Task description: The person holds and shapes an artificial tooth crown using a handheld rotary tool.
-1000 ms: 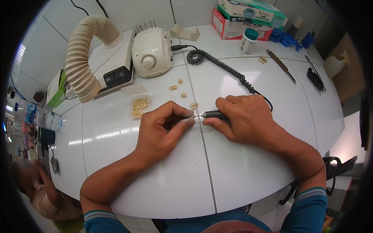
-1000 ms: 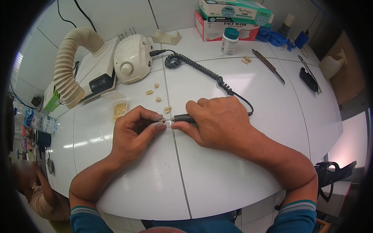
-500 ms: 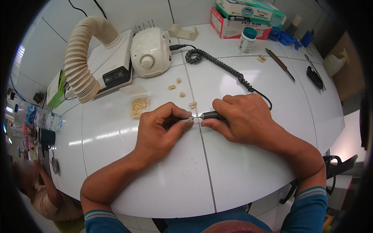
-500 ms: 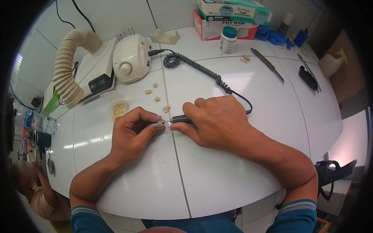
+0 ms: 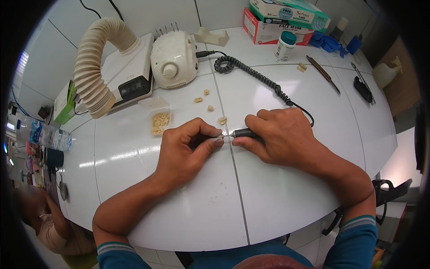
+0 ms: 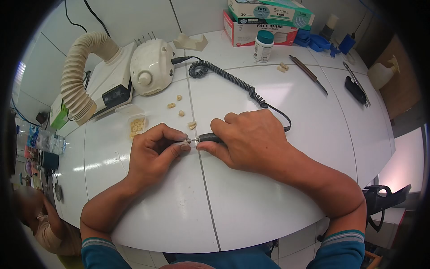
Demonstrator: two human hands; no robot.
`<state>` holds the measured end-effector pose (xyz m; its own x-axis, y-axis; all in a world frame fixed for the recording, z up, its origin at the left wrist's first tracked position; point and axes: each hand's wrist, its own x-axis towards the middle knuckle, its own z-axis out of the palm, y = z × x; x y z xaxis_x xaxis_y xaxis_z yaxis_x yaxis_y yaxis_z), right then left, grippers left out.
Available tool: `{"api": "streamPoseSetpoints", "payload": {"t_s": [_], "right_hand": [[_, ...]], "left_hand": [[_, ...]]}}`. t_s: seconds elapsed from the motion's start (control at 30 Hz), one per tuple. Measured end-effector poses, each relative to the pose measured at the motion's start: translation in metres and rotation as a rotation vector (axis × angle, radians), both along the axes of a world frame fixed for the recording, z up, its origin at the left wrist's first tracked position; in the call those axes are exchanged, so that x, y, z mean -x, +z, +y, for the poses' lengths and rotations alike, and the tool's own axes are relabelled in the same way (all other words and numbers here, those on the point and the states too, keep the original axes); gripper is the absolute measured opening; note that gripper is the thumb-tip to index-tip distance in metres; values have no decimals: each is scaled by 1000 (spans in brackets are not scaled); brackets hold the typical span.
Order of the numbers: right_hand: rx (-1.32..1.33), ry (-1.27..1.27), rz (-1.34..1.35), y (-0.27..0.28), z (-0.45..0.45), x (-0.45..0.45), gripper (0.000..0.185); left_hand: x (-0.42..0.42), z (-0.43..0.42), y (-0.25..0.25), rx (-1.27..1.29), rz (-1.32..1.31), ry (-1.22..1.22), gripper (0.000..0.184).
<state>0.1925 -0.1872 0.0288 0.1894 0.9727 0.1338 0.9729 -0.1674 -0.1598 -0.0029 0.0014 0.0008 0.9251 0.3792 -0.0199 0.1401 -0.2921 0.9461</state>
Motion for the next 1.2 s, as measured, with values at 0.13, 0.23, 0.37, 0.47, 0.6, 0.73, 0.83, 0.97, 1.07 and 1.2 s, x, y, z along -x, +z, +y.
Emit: {"api": "streamPoseSetpoints", "payload": {"t_s": [0.13, 0.23, 0.37, 0.47, 0.6, 0.73, 0.83, 0.97, 1.07, 1.2], "right_hand": [[-25, 15, -13, -1, 0, -1, 58], [-14, 8, -17, -2, 0, -1, 58], [-4, -15, -13, 0, 0, 0, 58], [3, -25, 3, 1, 0, 1, 58], [0, -19, 2, 0, 1, 0, 58], [-13, -4, -9, -2, 0, -1, 58], [0, -4, -15, -1, 0, 0, 57], [-20, 3, -21, -2, 0, -1, 57], [19, 3, -7, -1, 0, -1, 57], [7, -3, -9, -1, 0, 0, 58]], "left_hand": [[-1, -1, -5, 2, -59, 37, 10], [0, 0, -1, 3, -11, 5, 12], [0, -1, 2, 21, 6, 13, 11], [-1, -1, 4, 20, 18, 19, 11], [-1, -1, 4, 46, 28, 30, 10], [0, -1, 2, 35, 20, 15, 11], [0, 0, 1, 17, 13, 4, 10], [0, -1, 2, -1, 5, 5, 10], [-1, -1, 3, -18, 12, 0, 10], [-1, 0, 2, -4, 13, 2, 10]]}}
